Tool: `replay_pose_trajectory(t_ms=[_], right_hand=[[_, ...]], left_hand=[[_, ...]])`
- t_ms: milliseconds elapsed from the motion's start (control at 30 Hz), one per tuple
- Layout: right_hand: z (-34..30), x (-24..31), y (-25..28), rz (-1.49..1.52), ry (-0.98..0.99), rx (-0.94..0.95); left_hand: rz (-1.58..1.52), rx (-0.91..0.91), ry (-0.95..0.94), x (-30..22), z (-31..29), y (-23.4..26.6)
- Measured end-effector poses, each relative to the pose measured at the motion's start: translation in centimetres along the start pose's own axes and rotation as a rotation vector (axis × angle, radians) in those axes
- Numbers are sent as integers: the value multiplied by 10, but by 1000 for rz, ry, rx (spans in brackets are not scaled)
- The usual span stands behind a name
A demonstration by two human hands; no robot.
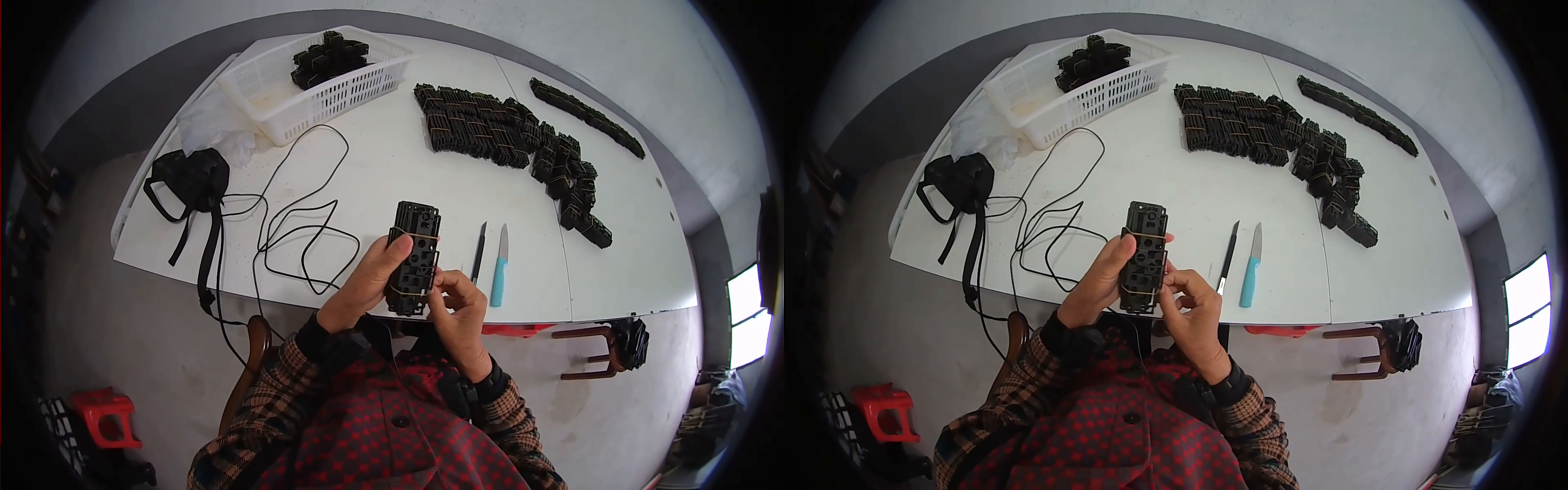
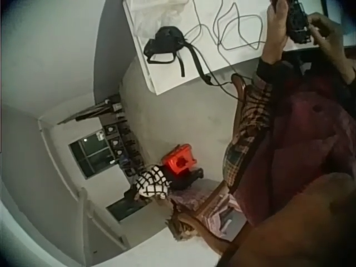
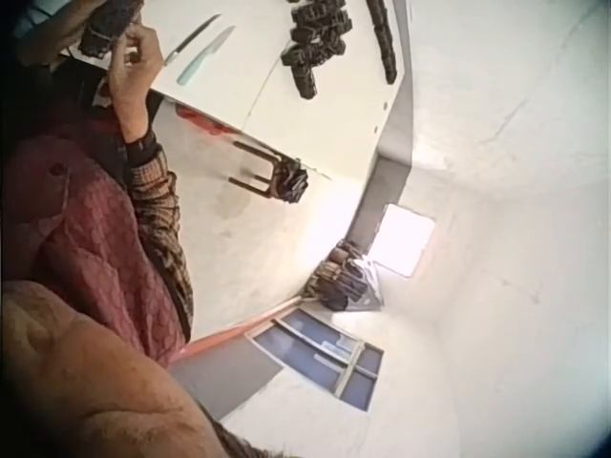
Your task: The person picks up a bundle of plastic parts, removes the rubber band, and separates the individual parts. Using a craft knife, the person trims excess material from the edges of each plastic part.
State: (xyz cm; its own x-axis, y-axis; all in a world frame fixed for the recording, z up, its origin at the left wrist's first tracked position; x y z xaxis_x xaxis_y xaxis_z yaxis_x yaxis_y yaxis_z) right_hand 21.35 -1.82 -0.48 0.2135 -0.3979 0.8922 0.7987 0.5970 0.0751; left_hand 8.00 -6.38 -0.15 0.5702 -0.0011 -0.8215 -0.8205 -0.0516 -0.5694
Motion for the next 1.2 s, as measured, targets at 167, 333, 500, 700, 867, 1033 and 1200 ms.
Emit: replay_pose_trajectory(t_ms=[167, 333, 500, 700, 867, 1033, 1200], right_hand=[[0, -16, 11, 184, -95, -13], [1, -24, 17, 267, -111, 3], [5, -31, 29, 314, -139, -9], [5, -34, 46, 261, -164, -44], [4, -34, 50, 271, -139, -62], [6, -40, 48, 277, -150, -66], [12, -39, 37, 270, -177, -39]], left_hand=[[321, 72, -92, 0, 2, -6], [202, 46, 12, 3, 2, -15], [150, 49, 59, 3, 11, -22], [172, 96, 14, 8, 27, -25], [153, 80, -7, 8, 33, -29], [158, 76, -34, 7, 36, -29], [207, 21, -75, 4, 32, -20]])
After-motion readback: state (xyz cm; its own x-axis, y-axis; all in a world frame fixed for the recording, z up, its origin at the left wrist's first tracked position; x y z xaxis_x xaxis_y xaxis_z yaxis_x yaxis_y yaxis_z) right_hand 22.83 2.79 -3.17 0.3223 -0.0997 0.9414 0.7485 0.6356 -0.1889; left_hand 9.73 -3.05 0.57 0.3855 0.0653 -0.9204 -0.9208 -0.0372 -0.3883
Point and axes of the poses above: each hand's wrist, its own z-axis towards the middle knuckle, its own y-axis out of the back of the hand, x = y × z, the point moved 5 cm from there along z, towards the middle knuckle, and after that the axes turned 10 degrees about y, right-handed, at the moved point
